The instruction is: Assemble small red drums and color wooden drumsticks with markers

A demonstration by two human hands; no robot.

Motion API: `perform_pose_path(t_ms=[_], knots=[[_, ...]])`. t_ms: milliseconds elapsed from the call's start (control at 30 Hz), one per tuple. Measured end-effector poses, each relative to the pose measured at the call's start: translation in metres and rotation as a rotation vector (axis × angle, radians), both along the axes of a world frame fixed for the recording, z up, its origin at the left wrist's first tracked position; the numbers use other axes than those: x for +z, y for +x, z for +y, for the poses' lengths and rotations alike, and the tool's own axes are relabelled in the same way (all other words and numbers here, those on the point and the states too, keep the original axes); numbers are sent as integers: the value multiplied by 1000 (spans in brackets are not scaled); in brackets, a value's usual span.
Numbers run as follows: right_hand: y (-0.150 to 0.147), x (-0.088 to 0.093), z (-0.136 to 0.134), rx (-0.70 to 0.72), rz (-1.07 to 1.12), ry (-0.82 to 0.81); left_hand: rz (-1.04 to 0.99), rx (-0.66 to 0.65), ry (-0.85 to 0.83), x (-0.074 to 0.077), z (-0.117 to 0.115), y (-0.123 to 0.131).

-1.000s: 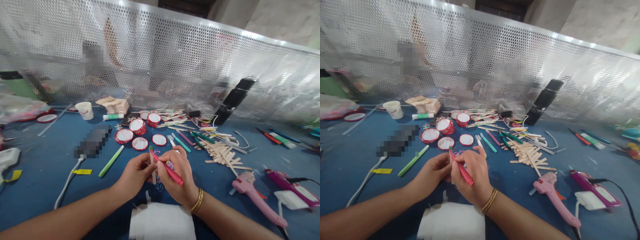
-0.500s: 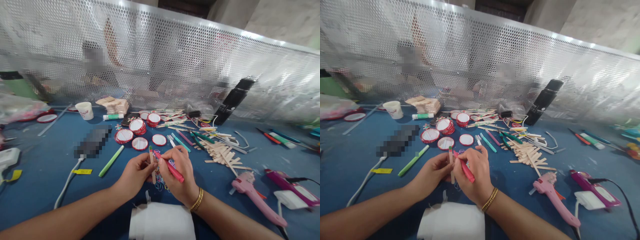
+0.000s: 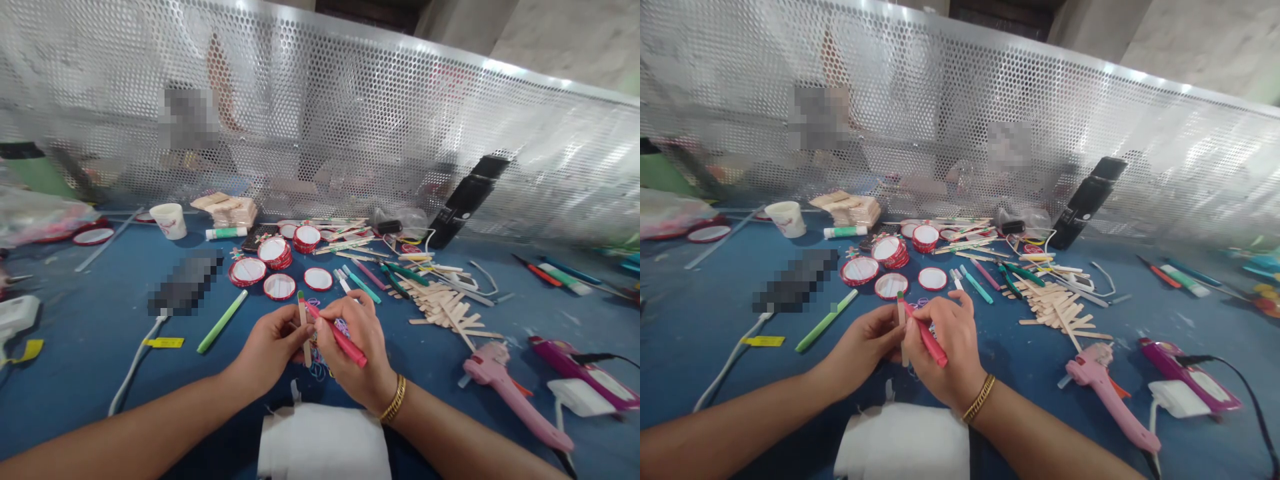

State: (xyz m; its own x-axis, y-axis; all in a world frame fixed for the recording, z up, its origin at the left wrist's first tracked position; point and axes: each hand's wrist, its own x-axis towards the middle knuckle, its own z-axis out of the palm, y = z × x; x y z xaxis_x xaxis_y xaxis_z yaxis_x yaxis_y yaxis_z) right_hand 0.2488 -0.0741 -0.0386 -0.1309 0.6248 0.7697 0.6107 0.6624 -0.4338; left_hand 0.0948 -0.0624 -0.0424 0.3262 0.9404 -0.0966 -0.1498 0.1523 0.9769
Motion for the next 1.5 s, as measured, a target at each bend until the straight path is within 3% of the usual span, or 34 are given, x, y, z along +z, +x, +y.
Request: perform_pose_path(t_ms=[967, 1500], knots=[[-4, 4, -3, 8, 8, -14, -30, -42, 20, -8, 2, -1], [-4, 5, -2, 10, -7, -22, -33, -43, 29, -5, 2, 0]])
